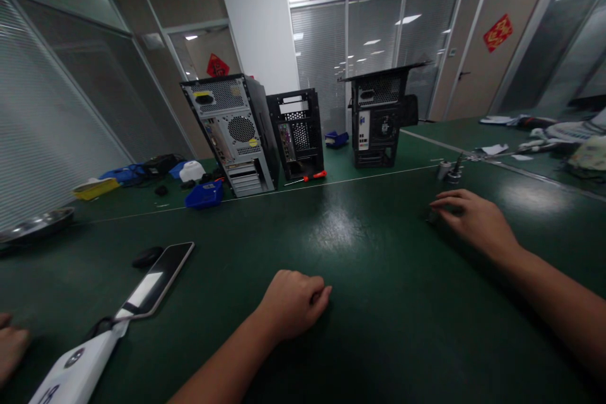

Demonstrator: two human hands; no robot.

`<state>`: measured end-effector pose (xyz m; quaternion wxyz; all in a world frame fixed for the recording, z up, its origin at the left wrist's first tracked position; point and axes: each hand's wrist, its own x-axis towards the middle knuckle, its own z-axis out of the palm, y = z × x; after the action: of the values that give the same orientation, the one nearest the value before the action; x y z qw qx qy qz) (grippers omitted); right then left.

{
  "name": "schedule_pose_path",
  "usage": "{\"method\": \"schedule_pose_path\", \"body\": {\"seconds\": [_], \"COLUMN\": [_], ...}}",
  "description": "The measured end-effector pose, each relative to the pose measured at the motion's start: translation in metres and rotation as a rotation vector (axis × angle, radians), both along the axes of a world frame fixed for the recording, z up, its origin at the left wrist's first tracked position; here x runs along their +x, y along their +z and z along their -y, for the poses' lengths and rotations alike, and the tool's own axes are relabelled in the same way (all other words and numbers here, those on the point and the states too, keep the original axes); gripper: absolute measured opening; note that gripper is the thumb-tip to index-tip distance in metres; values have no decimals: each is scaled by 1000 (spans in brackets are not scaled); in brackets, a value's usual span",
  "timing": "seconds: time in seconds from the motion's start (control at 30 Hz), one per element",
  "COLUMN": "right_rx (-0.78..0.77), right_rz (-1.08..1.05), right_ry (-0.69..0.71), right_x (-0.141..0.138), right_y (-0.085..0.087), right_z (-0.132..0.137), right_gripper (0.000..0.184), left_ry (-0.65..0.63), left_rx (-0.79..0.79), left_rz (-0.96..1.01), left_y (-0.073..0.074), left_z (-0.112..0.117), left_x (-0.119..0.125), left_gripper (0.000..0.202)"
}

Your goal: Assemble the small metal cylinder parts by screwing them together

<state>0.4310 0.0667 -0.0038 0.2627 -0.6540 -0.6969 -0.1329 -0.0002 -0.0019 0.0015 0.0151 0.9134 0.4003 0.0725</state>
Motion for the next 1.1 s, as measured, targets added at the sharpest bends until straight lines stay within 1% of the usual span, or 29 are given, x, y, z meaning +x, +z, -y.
{"method": "schedule_pose_path", "body": {"seconds": [0.17, 0.4, 0.47, 0.53, 0.6, 0.67, 0.7, 0.73, 0.8, 0.87, 1.0, 1.1], "right_rx": [-11, -30, -40, -65, -120, -210, -256, -300, -362, -381, -362, -323], "right_rz": [-3, -21, -36, -79, -144, -192, -196, -187, -150, -126, -136, -145], "right_ry": [2, -15, -29, -60, -78, -90, -98, -108, -132, -142, -116, -71], "right_x": [1, -4, -7, -9, -11, -10, -10, -9, -7, -6, -7, -15], "right_y": [-1, 4, 6, 6, 5, 2, 0, -2, -5, -6, -6, -4], "right_z": [0, 4, 5, 4, 3, 0, -1, -2, -3, -3, -2, -1], "right_gripper": [31, 32, 35, 43, 58, 75, 80, 81, 75, 67, 58, 54], "left_ry": [-7, -2, -1, -2, -5, -4, -2, 1, 2, 2, 0, -2], "left_rx": [1, 16, 15, 6, -9, -16, -15, -13, -13, -16, -13, -6], "left_rz": [11, 3, 9, 14, 17, 13, 10, 6, 2, 6, 8, -1], "left_y": [0, -1, -2, -2, -2, -1, 0, 0, 0, 0, -1, 0], "left_z": [-1, -1, -1, -1, -1, -1, -1, -1, -1, -1, -1, -1], "left_x": [0, 0, 0, 0, 0, 0, 0, 0, 0, -1, 0, 0], "left_gripper": [36, 37, 36, 36, 36, 36, 36, 36, 37, 37, 37, 37]}}
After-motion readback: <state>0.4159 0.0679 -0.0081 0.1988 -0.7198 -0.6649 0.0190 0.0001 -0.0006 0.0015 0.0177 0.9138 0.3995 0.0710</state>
